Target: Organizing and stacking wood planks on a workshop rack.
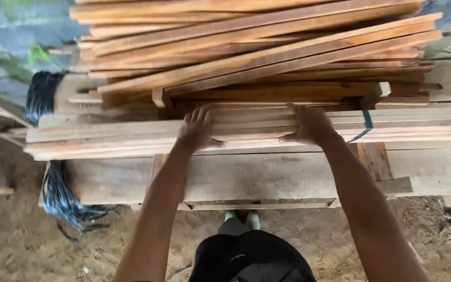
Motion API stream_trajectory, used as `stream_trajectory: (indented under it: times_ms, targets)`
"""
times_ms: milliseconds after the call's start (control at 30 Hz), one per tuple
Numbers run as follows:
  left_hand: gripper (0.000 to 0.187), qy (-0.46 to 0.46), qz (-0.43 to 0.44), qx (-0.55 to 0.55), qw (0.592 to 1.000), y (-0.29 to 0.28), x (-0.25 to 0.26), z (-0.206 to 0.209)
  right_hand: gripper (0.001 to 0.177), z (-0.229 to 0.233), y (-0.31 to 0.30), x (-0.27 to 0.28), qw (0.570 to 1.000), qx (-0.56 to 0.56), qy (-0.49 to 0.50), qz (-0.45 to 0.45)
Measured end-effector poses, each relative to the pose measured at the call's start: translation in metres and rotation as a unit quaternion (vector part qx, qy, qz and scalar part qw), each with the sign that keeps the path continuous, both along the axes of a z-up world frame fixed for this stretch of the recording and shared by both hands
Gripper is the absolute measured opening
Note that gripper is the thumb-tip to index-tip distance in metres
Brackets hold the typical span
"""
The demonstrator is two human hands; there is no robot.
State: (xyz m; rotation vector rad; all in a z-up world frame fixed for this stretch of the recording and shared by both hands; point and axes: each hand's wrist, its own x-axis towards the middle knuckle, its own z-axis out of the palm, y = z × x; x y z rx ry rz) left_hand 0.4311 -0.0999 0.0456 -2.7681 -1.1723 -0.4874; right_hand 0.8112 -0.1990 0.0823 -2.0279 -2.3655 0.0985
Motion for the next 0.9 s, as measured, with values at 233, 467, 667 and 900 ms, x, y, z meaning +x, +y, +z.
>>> stream_trajectory:
  times_ms: [233, 467, 667, 900]
  targets:
    - [0.112, -0.043, -0.032, 0.049, 0.997, 0.016, -0.005, -0.022, 0.112, -0.018, 0.005, 0.009, 0.988, 0.135, -0.053, 0.055]
    - [0.087, -0.042, -0.005, 0.026, 0.999, 0.021, -0.006, -0.036, 0.084, -0.02, 0.004, 0.007, 1.0, 0.006, -0.023, -0.019]
    - [0.085, 0.019, 0.026, -0.025, 0.999, 0.018, -0.003, -0.024, 0.085, -0.009, 0.007, 0.005, 0.998, -0.035, -0.05, -0.033]
    - [0.104, 0.023, 0.016, -0.032, 0.999, 0.023, -0.011, -0.049, 0.083, 0.014, 0.0, -0.003, 0.993, -0.108, 0.009, -0.043]
